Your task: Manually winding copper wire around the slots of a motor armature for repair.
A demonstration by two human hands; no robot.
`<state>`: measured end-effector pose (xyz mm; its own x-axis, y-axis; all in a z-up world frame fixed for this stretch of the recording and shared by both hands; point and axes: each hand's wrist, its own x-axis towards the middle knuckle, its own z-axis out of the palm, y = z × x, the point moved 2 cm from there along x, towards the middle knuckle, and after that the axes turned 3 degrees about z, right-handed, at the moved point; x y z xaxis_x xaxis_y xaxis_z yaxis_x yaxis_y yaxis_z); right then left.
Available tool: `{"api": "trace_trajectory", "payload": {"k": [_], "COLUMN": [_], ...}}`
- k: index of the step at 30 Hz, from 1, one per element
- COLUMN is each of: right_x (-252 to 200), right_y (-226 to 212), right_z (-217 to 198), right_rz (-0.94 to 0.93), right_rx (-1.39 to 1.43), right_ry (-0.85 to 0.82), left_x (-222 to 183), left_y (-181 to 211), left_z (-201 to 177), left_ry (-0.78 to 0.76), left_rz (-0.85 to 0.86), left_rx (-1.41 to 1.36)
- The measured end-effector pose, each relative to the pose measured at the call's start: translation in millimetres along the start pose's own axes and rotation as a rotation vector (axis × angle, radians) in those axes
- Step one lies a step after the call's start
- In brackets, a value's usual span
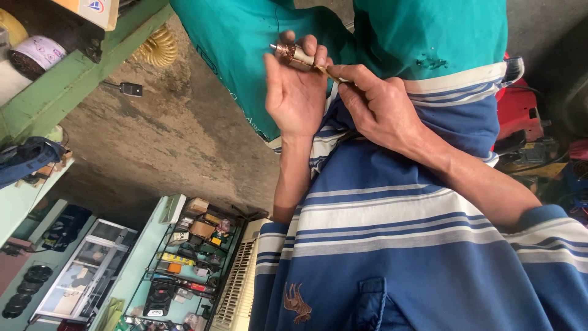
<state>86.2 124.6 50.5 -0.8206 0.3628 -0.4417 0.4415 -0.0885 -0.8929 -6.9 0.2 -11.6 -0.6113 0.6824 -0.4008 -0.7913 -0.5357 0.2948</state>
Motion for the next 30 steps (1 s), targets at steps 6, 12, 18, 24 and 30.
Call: {"api": "trace_trajectory", "payload": {"k": [6,12,18,24,30], "right_x": [3,6,7,8,8], "right_y": [1,2,1,3,-1], "right_z": [0,3,4,7,10], "right_rz": [0.035,0.008,0.003,-0.047,-0.089], "right_rx": [-0.004,-0.003,0.020,0.019,-0.024], "right_ry": [-0.001,-0.014,-0.017,-0.024,-0.016], "left_x": [2,8,10,12,10], "left_y": [0,-2,-5,-6,-8], "left_z": [3,17,20,19,15], "left_ry": [0.001,-0.037,0.030,0.062,0.104], "left_rz": [-0.002,0.111,0.183,0.225,0.252], "left_rx": [0.036,0.199,0.347,0.327,0.362]}}
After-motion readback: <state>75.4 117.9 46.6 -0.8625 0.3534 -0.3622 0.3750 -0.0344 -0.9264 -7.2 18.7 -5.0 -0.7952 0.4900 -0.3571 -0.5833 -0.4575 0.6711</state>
